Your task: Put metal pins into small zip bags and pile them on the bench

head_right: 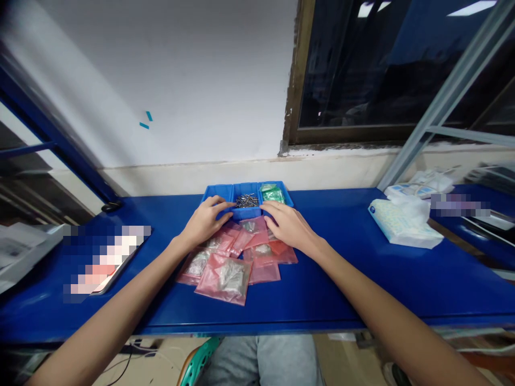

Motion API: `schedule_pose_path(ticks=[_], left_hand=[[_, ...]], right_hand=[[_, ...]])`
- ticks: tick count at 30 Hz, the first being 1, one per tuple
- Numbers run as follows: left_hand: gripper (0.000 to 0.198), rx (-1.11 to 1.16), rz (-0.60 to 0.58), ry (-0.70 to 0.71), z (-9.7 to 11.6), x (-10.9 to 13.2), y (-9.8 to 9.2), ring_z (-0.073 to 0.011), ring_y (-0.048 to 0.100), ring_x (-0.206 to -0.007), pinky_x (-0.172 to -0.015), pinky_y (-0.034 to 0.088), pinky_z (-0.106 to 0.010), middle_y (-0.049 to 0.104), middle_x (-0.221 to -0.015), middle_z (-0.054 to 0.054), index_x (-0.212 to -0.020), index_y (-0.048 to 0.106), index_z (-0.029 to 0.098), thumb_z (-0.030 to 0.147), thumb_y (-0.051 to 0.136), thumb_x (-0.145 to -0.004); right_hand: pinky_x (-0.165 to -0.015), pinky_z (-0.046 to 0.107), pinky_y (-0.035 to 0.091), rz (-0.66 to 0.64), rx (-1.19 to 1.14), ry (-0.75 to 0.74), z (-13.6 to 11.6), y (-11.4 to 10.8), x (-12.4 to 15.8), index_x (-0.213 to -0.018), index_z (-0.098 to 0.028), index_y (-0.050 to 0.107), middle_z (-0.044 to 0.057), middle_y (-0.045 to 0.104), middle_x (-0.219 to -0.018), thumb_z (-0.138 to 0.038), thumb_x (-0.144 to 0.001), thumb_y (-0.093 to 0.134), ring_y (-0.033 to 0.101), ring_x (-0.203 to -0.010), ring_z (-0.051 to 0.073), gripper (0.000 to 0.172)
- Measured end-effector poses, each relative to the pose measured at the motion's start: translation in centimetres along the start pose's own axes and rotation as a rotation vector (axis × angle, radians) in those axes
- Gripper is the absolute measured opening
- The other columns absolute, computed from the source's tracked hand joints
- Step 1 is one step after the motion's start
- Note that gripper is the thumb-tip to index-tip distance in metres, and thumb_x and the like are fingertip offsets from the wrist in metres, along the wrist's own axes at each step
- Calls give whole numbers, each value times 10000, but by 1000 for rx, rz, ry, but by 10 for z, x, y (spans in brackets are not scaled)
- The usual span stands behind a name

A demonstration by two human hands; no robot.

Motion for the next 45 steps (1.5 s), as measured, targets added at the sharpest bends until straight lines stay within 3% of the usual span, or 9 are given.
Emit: schedule_pose_path(ticks=[12, 22, 28, 32, 45], left_hand=[[256, 13, 13, -24, -1, -3, 10, -252, 554, -994, -907, 503, -404, 561, -1076, -103, -1186, 682, 199, 251, 589, -954], [272, 30, 15, -32, 1, 0, 7, -246, 550, -971, -903, 491, -400, 580, -1046, -93, -1225, 649, 214, 250, 536, -980], [283, 55, 37, -13, 4, -1, 0, -243, 559, -1015, -923, 488, -394, 582, -1092, -98, -1250, 628, 212, 255, 532, -986], [261, 26, 29, -4, 4, -1, 0, -244, 567, -982, -896, 499, -400, 580, -1059, -97, -1212, 646, 207, 265, 536, -983], [240, 16, 14, -10, 6, -2, 5, -251, 564, -971, -883, 495, -395, 582, -1033, -104, -1157, 680, 179, 271, 550, -977]], right_hand=[[-1077, 469, 487, -12, -25, 6, -2, 3, -1, -1271, -194, 644, 103, 652, -1328, -197, -942, 501, 592, -1264, 255, 359], [-1021, 485, 520, 2, -64, 23, -1, 0, 0, -1230, -197, 668, 112, 657, -1305, -228, -961, 489, 610, -1226, 269, 324], [-940, 432, 556, 25, -82, 47, 4, -4, 1, -1171, -197, 675, 124, 608, -1272, -277, -984, 483, 669, -1040, 238, 279], [-995, 444, 521, 32, -72, 8, 3, -2, 1, -1153, -215, 679, 116, 603, -1248, -279, -982, 486, 624, -1139, 259, 266], [-970, 428, 536, 46, -81, 11, 4, -3, -1, -1184, -207, 661, 113, 605, -1250, -244, -978, 478, 634, -1104, 254, 278]])
Point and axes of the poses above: each hand's wrist, its own x-axis away from the middle knuckle, its own y-axis out of the palm, z = x × y, the point moved 7 cm from there along -x, towards the middle knuckle
